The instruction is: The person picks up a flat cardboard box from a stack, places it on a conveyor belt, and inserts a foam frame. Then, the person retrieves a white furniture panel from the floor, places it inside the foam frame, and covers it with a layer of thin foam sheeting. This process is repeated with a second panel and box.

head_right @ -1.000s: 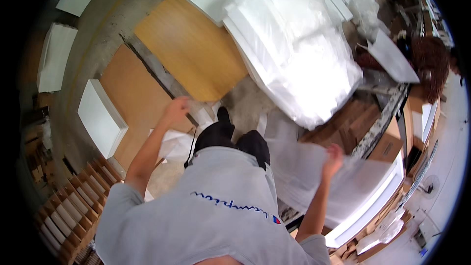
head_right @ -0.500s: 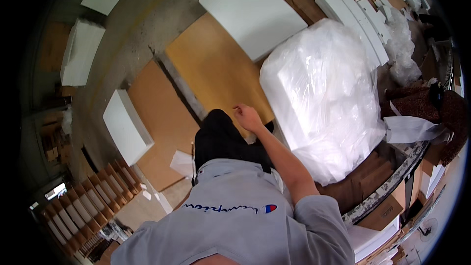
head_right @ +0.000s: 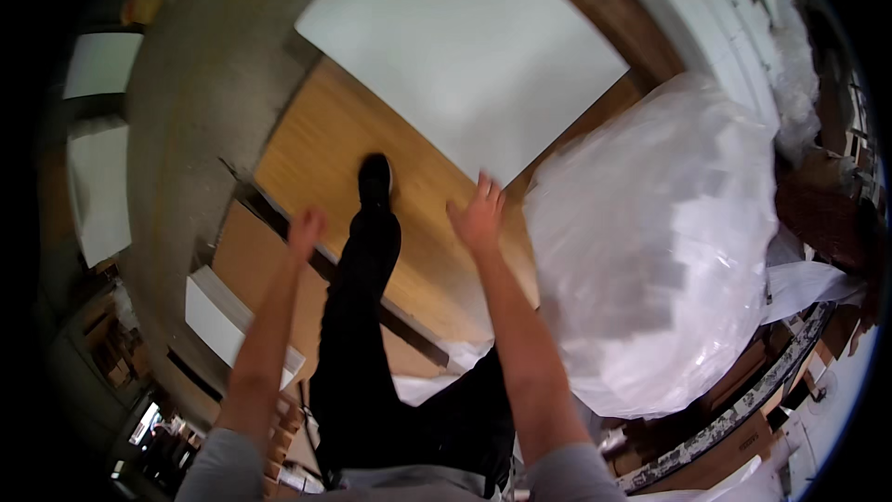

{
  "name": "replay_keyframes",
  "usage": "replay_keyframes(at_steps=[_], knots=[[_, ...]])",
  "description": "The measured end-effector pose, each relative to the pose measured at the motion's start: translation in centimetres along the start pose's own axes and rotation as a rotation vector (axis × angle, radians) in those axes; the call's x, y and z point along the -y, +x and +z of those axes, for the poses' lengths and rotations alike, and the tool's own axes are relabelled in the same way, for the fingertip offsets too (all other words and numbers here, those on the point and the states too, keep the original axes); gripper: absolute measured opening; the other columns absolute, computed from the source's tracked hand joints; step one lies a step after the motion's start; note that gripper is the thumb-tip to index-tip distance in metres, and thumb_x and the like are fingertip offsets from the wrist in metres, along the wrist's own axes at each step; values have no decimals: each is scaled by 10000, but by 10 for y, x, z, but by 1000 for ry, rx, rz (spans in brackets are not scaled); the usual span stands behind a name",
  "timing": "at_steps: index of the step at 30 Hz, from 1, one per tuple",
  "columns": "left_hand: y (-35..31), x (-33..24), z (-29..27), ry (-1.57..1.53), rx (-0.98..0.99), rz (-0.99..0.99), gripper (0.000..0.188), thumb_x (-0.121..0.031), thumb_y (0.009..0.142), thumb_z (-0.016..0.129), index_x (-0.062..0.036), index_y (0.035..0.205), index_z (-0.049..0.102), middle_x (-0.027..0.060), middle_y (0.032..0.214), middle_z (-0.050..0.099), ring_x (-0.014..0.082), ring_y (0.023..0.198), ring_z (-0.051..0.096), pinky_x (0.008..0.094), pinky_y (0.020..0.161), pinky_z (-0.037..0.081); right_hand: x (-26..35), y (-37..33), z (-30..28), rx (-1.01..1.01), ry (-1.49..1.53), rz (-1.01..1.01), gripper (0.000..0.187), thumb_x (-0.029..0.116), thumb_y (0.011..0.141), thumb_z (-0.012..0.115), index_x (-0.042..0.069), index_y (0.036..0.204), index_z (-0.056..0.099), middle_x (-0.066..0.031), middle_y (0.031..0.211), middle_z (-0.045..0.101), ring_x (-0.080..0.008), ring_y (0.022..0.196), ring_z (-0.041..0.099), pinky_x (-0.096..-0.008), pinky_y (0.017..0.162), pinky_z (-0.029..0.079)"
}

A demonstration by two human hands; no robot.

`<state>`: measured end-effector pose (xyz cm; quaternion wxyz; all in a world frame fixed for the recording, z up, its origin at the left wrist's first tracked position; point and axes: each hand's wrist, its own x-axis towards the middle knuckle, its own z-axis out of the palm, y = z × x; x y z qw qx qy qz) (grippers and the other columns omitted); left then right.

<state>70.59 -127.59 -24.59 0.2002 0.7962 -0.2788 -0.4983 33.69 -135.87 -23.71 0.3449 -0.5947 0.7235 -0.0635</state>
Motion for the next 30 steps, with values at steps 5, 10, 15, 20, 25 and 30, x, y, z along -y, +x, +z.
replay_keyframes(at_steps=[5,10,15,20,25,30], knots=[[233,-89,86,-6,84,-124,415,-518,886,652,-152,726,542,-65,554,416,67,439,347,239,381,254,-94,162,117,-265,-282,-287,939,503,821,684,38,1508,245,-283,1535,227,-431,1426,203,-545,1126,237],[311,-97,164,-365,181,-150,929,-605,785,678,9,1415,380,206,1424,417,328,1269,449,464,1041,394,-83,178,160,-302,-310,-301,1044,568,761,702,30,1518,226,-290,1558,161,-450,1446,138,-590,1128,168],[313,-86,183,-375,44,-191,868,-564,781,744,11,1359,444,150,1317,544,271,1162,570,434,966,478,-67,141,169,-106,-281,-261,1166,487,634,808,34,1522,203,-309,1565,92,-511,1437,86,-657,1112,135],[304,-67,147,-465,141,-226,814,-518,811,744,20,1347,452,148,1291,563,281,1157,576,440,958,491,-46,102,191,0,-303,-211,937,109,710,720,14,1507,235,-323,1564,69,-550,1424,68,-684,1118,85],[220,-118,101,-378,131,-210,696,-455,849,727,11,1307,488,127,1177,624,245,1033,643,410,848,551,2,42,124,-19,-167,-226,761,-99,763,485,21,1492,303,-310,1555,148,-576,1399,147,-692,1097,167],[107,-208,44,-362,-33,-92,545,-421,861,716,-15,1197,575,105,1071,653,212,904,669,362,702,564,108,-2,1,22,-199,-175,785,-84,708,579,-14,1453,344,-281,1525,256,-516,1386,255,-585,1129,248]])
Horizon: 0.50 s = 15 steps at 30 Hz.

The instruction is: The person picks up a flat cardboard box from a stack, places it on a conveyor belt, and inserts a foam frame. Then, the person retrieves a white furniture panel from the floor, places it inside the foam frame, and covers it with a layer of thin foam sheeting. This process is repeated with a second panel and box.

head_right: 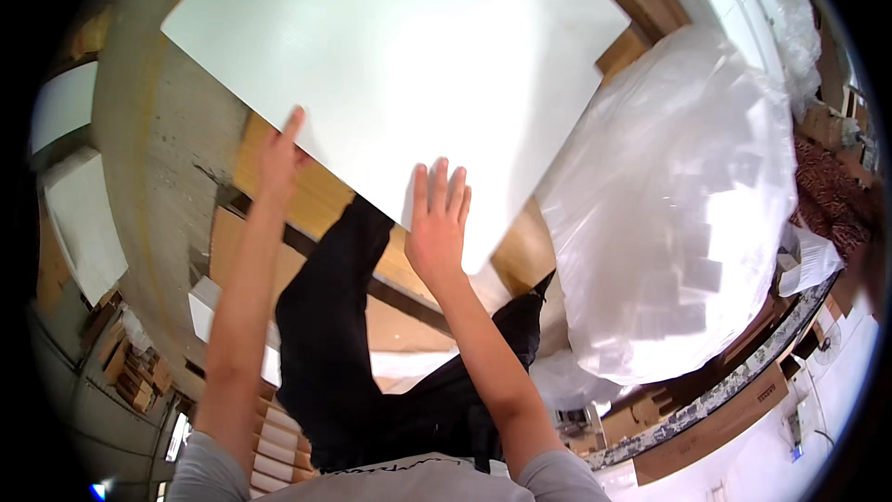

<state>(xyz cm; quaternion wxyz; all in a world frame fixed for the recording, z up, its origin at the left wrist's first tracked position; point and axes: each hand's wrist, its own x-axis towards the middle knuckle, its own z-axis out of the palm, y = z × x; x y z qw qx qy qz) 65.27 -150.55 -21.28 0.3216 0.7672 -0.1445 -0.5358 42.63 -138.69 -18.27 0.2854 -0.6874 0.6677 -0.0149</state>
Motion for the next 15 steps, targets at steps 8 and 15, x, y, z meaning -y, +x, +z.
replay_keyframes(at_steps=[8,15], knots=[[-129,-137,23,387,-63,428,419,-386,854,652,21,768,612,122,719,670,219,585,659,377,581,493,41,-5,-186,-116,-48,-243,482,-37,789,552,-9,1269,522,-250,1160,638,-371,1030,652,-419,854,550],[-188,-137,19,-420,241,281,348,-314,948,516,18,962,621,82,954,663,168,819,646,319,730,485,63,35,-302,-77,-71,-331,375,180,795,608,-14,1116,590,-253,903,652,-445,922,609,-512,829,495]])
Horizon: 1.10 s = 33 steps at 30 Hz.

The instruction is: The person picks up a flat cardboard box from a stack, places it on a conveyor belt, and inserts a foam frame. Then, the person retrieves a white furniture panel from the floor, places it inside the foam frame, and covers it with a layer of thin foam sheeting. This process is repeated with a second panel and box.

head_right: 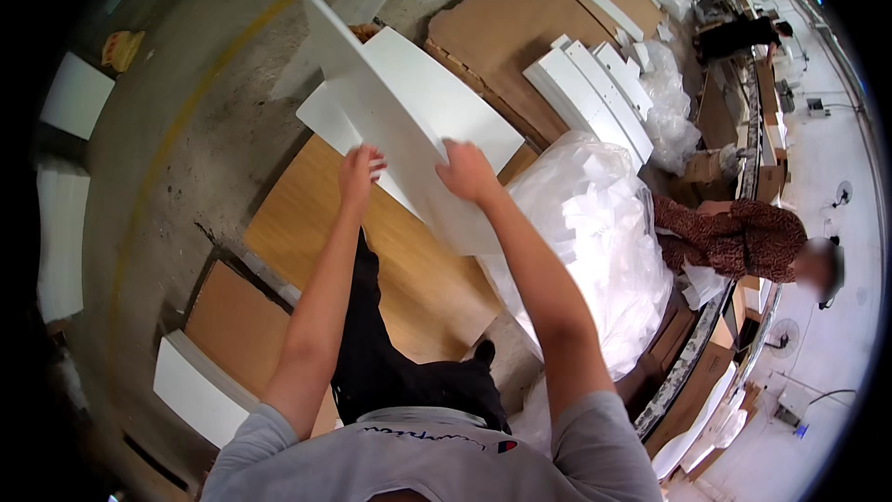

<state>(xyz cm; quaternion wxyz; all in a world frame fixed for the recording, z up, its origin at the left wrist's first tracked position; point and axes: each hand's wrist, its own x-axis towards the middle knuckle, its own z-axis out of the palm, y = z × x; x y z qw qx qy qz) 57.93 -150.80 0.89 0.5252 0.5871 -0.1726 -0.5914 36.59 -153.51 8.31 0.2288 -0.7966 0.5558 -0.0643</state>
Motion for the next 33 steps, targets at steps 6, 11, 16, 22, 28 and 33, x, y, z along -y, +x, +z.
replay_keyframes(at_steps=[6,11,16,22,28,33], knots=[[-107,232,-72,-88,-325,-176,414,-402,943,531,-34,1127,582,70,1032,609,178,819,511,318,754,433,79,-31,-160,96,-55,-41,400,271,662,711,-47,905,703,-276,940,668,-368,905,652,-432,801,513],[-288,293,18,-682,-386,-622,876,-679,853,521,-113,1484,302,127,1426,393,261,1167,426,413,976,370,89,-274,-300,97,-128,-46,450,366,759,686,6,1029,711,-195,975,688,-315,879,652,-395,819,508],[-360,234,76,-1018,454,-118,984,-844,743,506,-176,1458,400,54,1425,467,244,1235,479,413,1035,416,80,-575,-402,80,61,222,495,507,923,556,75,1137,666,-135,1086,655,-284,1021,605,-387,946,444],[-431,211,243,-960,976,-189,934,-903,542,589,-216,1174,631,-94,1080,660,77,909,594,274,804,540,-13,-894,-432,-350,104,650,442,492,933,549,74,1051,634,-121,1000,619,-265,935,570,-375,869,425],[-576,174,375,-832,791,-253,1167,-938,465,565,-154,1328,522,-9,1302,576,198,1176,546,385,1019,462,-21,-1100,-439,-694,-104,1051,408,477,943,542,74,965,601,-107,914,584,-246,849,535,-364,792,406],[-704,171,439,-754,803,-415,1033,-835,631,607,-111,1359,489,44,1338,549,260,1241,509,426,1039,436,-24,-1252,-373,-975,-215,1198,397,464,951,536,73,893,575,-96,843,554,-230,777,506,-354,728,390]])
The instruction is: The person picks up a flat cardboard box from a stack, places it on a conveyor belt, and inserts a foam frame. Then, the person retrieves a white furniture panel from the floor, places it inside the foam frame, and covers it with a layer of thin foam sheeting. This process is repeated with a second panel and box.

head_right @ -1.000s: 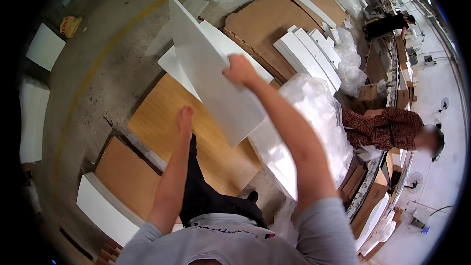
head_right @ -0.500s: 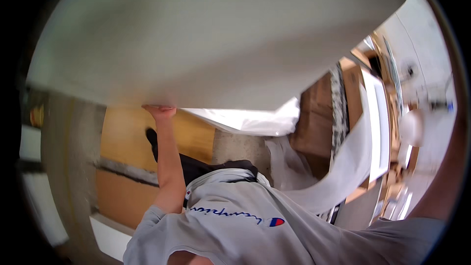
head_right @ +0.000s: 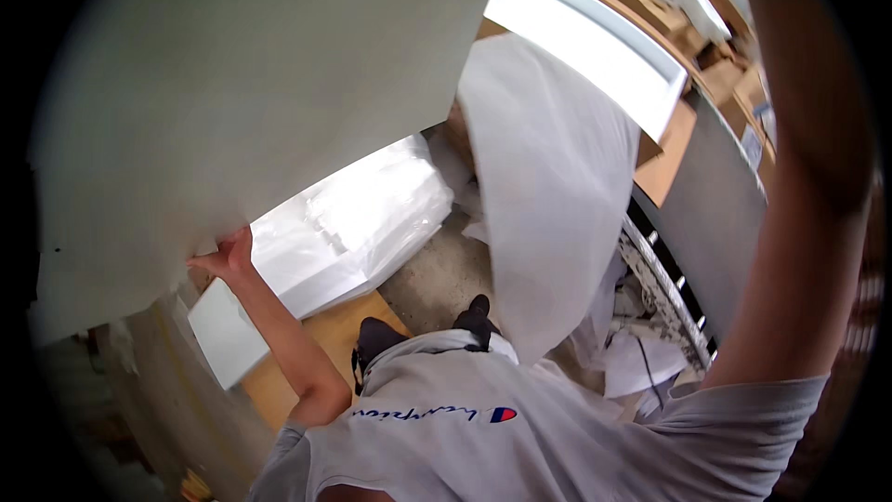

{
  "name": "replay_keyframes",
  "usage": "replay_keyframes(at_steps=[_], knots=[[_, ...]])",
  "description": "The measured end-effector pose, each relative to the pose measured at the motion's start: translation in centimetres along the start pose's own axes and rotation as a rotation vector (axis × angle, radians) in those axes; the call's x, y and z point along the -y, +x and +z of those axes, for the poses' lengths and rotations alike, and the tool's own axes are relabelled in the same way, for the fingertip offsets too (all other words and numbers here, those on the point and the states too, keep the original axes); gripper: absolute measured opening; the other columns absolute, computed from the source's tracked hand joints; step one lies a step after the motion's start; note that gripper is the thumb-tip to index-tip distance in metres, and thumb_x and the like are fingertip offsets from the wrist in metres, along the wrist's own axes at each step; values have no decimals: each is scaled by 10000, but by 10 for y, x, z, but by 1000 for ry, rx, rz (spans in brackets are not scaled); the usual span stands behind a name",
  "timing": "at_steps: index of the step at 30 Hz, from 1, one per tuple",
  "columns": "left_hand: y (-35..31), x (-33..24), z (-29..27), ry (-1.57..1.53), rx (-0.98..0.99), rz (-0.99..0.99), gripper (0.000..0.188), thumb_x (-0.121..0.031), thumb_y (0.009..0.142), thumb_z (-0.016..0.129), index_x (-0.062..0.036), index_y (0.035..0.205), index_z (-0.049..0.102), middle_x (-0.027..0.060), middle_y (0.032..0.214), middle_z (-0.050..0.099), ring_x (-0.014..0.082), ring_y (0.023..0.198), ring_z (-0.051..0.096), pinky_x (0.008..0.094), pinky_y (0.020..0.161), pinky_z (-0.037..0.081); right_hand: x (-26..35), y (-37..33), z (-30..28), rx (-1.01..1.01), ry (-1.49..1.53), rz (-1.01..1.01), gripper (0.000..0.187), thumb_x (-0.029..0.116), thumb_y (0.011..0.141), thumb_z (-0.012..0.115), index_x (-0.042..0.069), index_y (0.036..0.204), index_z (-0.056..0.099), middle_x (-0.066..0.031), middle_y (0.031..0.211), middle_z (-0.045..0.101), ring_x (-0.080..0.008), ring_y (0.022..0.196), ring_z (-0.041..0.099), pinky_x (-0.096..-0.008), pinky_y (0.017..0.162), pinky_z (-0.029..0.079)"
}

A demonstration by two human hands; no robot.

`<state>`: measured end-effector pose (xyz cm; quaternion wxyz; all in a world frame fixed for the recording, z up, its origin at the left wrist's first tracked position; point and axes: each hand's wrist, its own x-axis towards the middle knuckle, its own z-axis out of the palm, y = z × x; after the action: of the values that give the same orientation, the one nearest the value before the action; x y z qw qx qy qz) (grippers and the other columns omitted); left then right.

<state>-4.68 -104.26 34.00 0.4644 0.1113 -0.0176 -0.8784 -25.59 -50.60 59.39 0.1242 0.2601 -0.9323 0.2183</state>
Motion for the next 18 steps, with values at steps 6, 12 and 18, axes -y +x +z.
replay_keyframes(at_steps=[6,12,18], knots=[[-21,230,36,77,199,-448,1045,-608,494,865,-105,1334,498,51,1317,548,265,1245,493,454,1073,401,-135,-75,-56,-275,-152,216,406,449,960,529,73,808,542,-82,757,519,-212,691,471,-342,651,371],[-48,417,74,129,275,-656,1014,-739,624,736,-78,1343,467,46,1341,516,243,1258,470,406,1086,390,-213,-124,-71,-450,-244,375,439,434,970,522,73,722,510,-68,671,484,-193,604,436,-331,574,352],[-43,539,41,402,222,-934,1054,-838,735,534,-52,1419,378,91,1426,427,253,1305,411,407,1090,372,-256,-141,-63,-615,-403,498,490,419,979,515,72,636,477,-54,586,448,-174,518,401,-319,497,333]])
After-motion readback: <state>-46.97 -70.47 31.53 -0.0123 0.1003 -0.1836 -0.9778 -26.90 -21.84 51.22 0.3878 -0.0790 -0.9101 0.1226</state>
